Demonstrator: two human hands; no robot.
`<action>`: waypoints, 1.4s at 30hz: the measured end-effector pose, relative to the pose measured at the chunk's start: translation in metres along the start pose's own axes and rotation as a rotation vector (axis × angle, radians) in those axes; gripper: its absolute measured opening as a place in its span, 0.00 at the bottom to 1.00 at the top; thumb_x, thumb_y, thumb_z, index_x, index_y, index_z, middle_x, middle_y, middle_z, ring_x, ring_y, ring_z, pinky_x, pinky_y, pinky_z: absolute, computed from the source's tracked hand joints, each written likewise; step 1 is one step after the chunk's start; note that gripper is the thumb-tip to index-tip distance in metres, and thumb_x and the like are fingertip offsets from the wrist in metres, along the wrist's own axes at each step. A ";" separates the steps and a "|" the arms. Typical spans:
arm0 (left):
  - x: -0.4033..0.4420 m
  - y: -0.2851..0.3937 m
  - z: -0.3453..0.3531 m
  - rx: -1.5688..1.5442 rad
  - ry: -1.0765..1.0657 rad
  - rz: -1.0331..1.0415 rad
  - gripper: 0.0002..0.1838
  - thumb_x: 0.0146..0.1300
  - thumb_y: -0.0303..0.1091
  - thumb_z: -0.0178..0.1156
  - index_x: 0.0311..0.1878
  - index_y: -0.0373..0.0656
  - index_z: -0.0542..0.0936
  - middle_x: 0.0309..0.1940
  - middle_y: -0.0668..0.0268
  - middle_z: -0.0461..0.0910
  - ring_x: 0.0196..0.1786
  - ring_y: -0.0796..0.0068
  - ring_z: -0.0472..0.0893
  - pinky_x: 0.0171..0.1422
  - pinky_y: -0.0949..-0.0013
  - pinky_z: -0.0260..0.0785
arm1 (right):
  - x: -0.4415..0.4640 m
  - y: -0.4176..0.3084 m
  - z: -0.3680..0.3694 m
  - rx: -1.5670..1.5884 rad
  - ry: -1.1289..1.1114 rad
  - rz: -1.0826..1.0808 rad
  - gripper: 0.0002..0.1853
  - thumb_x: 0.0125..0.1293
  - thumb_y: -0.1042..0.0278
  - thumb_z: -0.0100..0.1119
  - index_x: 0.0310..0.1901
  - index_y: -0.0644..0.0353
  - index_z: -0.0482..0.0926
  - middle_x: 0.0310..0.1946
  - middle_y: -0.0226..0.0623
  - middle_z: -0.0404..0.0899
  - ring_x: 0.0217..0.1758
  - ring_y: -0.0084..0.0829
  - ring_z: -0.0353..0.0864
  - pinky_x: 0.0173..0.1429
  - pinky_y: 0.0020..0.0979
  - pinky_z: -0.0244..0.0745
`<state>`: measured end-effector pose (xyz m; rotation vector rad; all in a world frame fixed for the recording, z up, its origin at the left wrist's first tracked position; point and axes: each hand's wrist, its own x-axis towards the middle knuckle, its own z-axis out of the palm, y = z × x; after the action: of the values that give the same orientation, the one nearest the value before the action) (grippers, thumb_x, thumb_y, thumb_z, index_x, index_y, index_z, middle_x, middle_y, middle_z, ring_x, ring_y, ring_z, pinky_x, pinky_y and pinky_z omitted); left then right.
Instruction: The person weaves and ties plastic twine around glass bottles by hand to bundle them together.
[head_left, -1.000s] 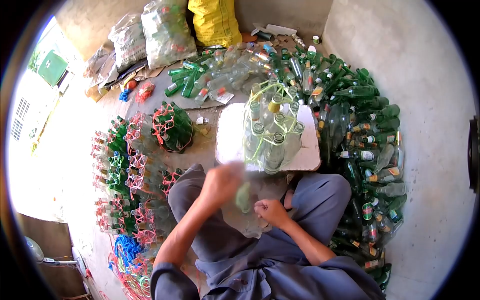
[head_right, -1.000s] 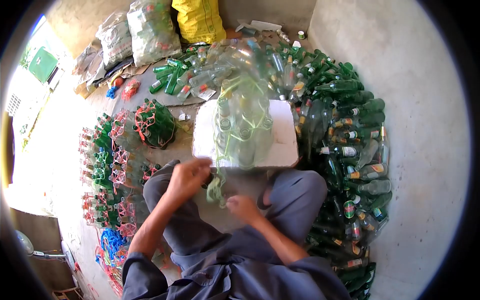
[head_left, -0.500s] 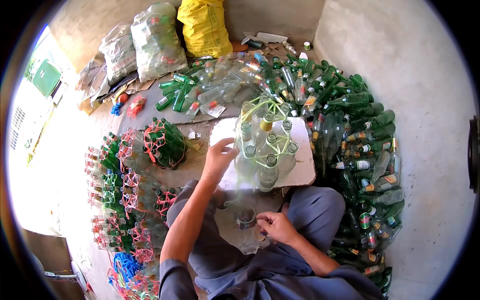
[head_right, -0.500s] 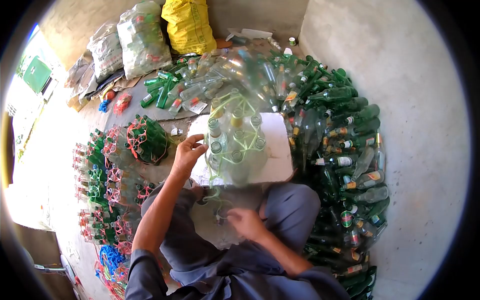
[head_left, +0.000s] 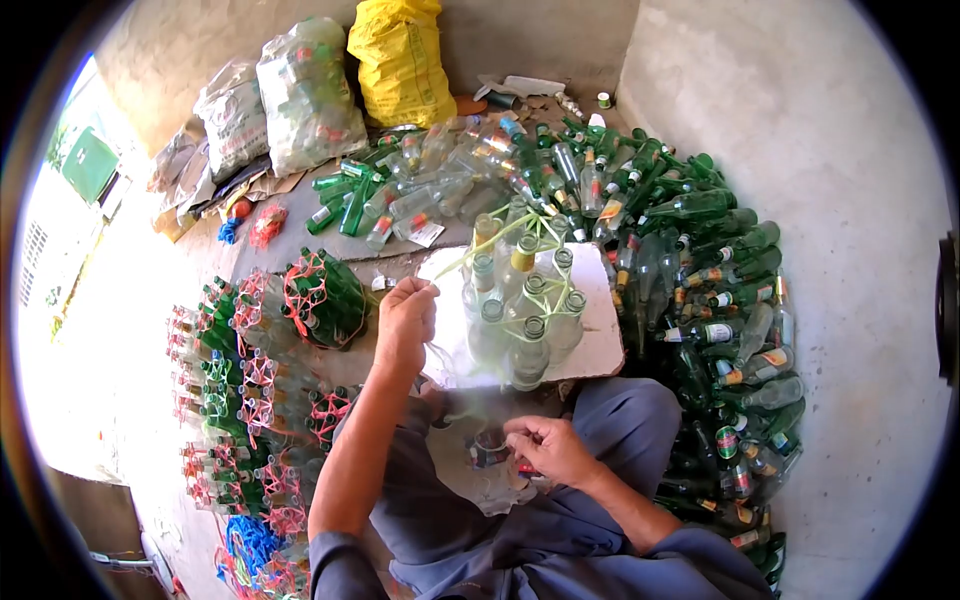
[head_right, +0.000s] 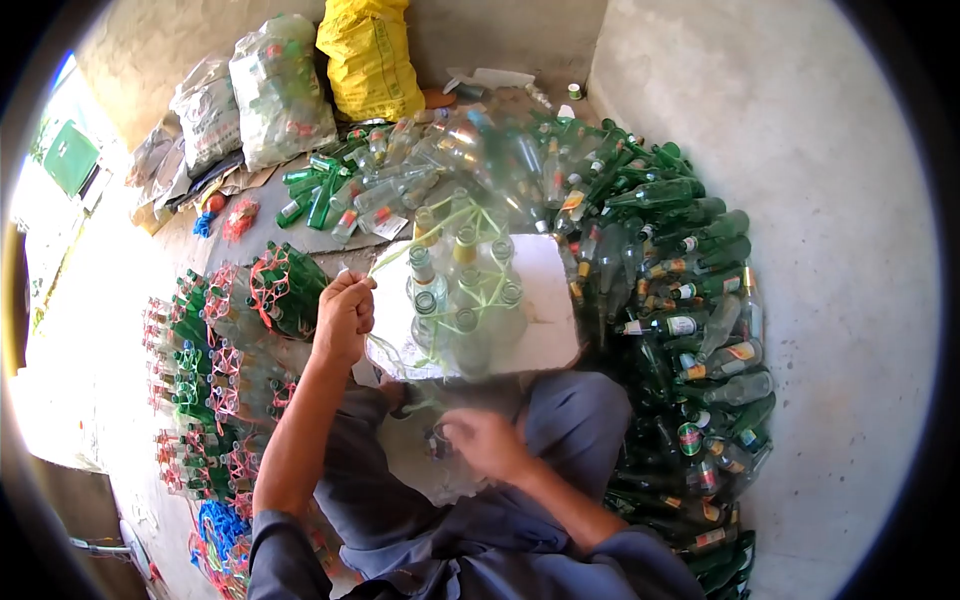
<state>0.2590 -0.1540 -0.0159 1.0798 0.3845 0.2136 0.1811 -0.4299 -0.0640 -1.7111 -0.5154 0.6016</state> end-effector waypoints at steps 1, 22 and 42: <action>-0.004 0.009 0.003 0.048 0.007 0.016 0.05 0.67 0.28 0.59 0.35 0.42 0.75 0.18 0.77 0.64 0.15 0.88 0.56 0.17 0.78 0.44 | 0.001 -0.011 -0.006 0.004 0.025 -0.022 0.12 0.71 0.73 0.59 0.51 0.71 0.80 0.34 0.31 0.84 0.34 0.17 0.81 0.38 0.22 0.77; -0.144 0.089 0.041 0.729 -0.237 0.032 0.07 0.63 0.24 0.57 0.45 0.38 0.77 0.31 0.64 0.80 0.33 0.76 0.76 0.37 0.72 0.68 | 0.111 -0.130 -0.008 0.735 0.091 0.051 0.14 0.77 0.61 0.51 0.49 0.66 0.76 0.32 0.37 0.83 0.20 0.17 0.72 0.22 0.18 0.63; 0.068 0.033 0.103 1.432 -0.193 0.412 0.15 0.55 0.35 0.62 0.43 0.37 0.83 0.36 0.46 0.84 0.42 0.47 0.84 0.50 0.53 0.75 | 0.119 -0.109 0.026 -0.238 0.106 -0.464 0.07 0.67 0.67 0.58 0.35 0.62 0.78 0.25 0.52 0.80 0.29 0.56 0.80 0.35 0.51 0.75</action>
<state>0.3636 -0.1987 0.0430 2.5761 0.0801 0.1805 0.2535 -0.3129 0.0241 -1.7512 -0.9024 0.1183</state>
